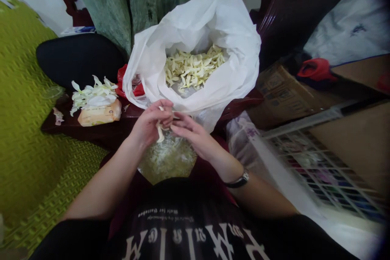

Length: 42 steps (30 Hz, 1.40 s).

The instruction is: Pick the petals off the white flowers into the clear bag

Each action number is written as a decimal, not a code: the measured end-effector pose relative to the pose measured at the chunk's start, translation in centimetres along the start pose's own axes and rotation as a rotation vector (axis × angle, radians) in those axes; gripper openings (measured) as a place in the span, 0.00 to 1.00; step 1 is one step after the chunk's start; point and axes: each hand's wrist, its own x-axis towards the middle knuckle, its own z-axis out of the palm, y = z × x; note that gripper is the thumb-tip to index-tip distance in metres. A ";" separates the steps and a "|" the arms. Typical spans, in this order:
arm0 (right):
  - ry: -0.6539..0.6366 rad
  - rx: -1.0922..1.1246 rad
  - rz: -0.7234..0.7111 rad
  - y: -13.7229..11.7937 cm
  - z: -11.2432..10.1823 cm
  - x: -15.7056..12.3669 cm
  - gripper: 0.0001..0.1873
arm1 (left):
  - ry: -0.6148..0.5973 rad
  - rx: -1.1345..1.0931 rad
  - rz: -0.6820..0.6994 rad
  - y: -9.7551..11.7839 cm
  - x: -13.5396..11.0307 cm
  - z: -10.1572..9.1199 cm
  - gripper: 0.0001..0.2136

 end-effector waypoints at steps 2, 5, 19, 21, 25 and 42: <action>-0.054 0.140 0.081 0.8 1.1 0.5 0.21 | -0.017 0.018 0.035 -0.3 -0.2 0.4 0.14; 0.015 0.204 0.077 1.8 1.8 1.1 0.20 | -0.020 0.096 0.063 -0.8 -0.6 0.5 0.12; 0.219 0.173 -0.032 1.5 0.5 1.1 0.17 | 0.143 0.566 0.157 -0.8 -1.3 -3.6 0.13; 0.194 0.229 0.013 1.4 0.8 1.1 0.19 | 0.133 0.575 0.214 -1.0 -1.4 -3.4 0.12; 0.131 0.244 0.052 1.1 1.3 0.9 0.19 | 0.125 0.598 0.277 -1.7 -1.4 -2.9 0.13; 0.141 0.175 -0.012 1.3 1.6 1.3 0.20 | 0.095 0.731 0.378 -0.4 -1.8 -1.5 0.12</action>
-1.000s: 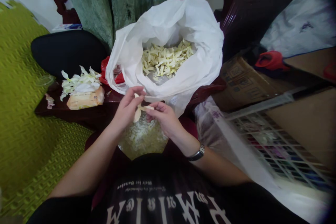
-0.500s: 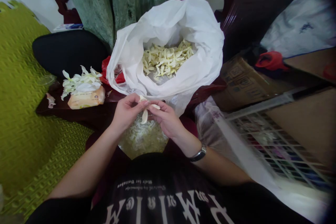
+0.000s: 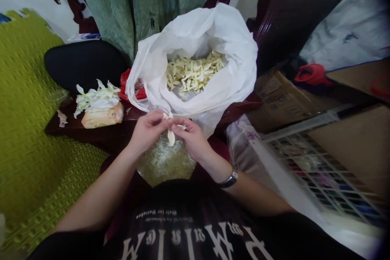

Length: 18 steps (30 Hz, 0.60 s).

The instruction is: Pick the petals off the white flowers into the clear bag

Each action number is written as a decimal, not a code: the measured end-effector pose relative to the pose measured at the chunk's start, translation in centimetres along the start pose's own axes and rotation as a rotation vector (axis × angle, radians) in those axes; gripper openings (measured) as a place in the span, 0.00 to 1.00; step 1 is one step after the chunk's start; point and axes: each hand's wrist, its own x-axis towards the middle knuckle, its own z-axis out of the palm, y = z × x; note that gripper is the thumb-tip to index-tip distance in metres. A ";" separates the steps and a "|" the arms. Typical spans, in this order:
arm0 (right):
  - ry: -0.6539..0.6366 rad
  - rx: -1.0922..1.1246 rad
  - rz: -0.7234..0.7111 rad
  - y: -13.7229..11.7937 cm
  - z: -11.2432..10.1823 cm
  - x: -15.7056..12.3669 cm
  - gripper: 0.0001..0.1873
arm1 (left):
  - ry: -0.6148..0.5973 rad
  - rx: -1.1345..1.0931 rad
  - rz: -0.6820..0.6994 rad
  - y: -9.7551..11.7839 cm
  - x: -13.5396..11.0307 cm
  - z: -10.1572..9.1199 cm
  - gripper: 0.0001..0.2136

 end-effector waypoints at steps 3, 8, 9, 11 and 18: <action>0.001 -0.023 -0.036 -0.1 0.4 -0.2 0.20 | 0.043 0.015 0.017 -0.4 -0.1 -0.1 0.14; -0.020 0.023 -0.004 0.0 0.6 -0.1 0.23 | 0.129 -0.116 -0.118 -1.1 -0.2 0.5 0.18; -0.016 0.006 -0.016 0.0 0.6 0.0 0.22 | 0.124 -0.144 -0.133 -1.1 -0.2 0.6 0.17; -0.002 -0.066 -0.063 0.2 0.4 0.1 0.20 | 0.090 -0.170 -0.115 -1.0 -0.2 0.5 0.14; 0.040 -0.316 -0.290 0.2 0.1 0.0 0.16 | -0.037 -0.095 0.034 -0.1 -0.3 -0.3 0.09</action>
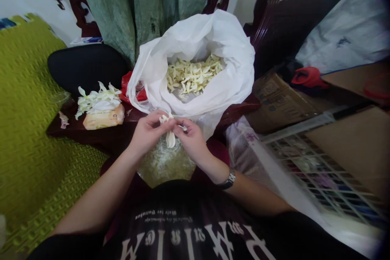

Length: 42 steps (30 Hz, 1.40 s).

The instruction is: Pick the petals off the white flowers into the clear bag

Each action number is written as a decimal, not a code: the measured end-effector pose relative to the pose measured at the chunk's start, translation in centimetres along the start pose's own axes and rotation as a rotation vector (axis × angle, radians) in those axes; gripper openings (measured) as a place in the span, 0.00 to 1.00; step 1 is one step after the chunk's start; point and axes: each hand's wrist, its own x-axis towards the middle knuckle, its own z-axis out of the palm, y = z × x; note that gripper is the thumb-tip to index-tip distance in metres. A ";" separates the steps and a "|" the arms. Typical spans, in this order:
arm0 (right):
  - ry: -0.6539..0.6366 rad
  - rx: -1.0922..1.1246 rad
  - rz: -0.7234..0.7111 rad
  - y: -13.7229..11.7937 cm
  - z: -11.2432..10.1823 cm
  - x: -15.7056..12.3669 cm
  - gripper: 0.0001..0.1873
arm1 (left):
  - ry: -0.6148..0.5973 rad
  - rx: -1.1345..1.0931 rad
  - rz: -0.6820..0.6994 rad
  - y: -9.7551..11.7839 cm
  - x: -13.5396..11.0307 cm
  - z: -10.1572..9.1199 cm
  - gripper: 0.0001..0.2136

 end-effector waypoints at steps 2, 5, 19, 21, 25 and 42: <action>0.008 -0.017 -0.027 0.0 0.0 -0.1 0.15 | 0.003 0.008 0.010 -0.1 -0.1 -0.1 0.08; -0.008 0.036 -0.025 0.0 0.1 -0.2 0.14 | 0.071 0.073 0.053 -0.4 -0.2 -0.1 0.09; -0.033 0.199 0.115 0.2 0.5 0.0 0.21 | 0.152 -0.008 -0.053 -0.6 -0.7 0.7 0.11; -0.024 0.131 0.068 0.3 0.2 0.0 0.19 | 0.147 0.001 -0.016 -0.7 -0.6 0.6 0.09; 0.000 0.016 0.024 0.2 -0.1 -0.2 0.16 | 0.131 -0.067 -0.035 -1.2 -0.4 0.6 0.09; -0.052 0.013 0.025 0.4 -0.9 0.0 0.17 | 0.162 0.000 -0.009 -1.3 -0.4 0.9 0.12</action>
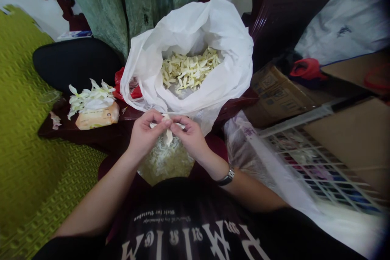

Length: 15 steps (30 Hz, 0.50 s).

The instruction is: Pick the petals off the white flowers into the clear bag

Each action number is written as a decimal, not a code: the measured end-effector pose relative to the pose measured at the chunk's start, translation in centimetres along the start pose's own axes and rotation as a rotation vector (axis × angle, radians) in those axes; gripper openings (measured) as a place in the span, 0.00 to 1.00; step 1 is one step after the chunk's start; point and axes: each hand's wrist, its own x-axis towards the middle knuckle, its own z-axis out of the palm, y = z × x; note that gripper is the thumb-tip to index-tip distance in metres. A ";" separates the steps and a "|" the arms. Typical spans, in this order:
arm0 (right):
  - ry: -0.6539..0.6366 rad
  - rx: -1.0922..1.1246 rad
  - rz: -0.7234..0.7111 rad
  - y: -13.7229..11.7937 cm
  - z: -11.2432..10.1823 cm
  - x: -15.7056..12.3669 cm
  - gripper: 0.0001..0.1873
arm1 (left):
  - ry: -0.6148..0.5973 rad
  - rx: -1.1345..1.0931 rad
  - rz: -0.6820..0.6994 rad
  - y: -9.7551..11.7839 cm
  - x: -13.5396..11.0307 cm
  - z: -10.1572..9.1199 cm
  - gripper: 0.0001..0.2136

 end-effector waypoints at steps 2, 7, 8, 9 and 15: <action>-0.001 0.081 0.035 0.1 0.2 0.0 0.18 | 0.011 -0.044 -0.040 -0.2 -0.1 0.1 0.14; 0.058 0.230 0.121 -0.1 0.5 0.0 0.19 | 0.021 -0.131 -0.171 -0.5 -0.4 0.4 0.15; 0.065 0.254 0.133 -0.2 0.4 0.1 0.20 | 0.016 -0.148 -0.195 -0.5 -0.4 0.4 0.15; 0.067 0.281 0.145 -0.4 0.3 0.3 0.20 | 0.015 -0.165 -0.212 -0.5 -0.4 0.4 0.15; 0.104 0.383 0.123 -1.1 -1.1 1.1 0.20 | 0.107 -0.210 -0.253 -0.4 0.2 -0.7 0.16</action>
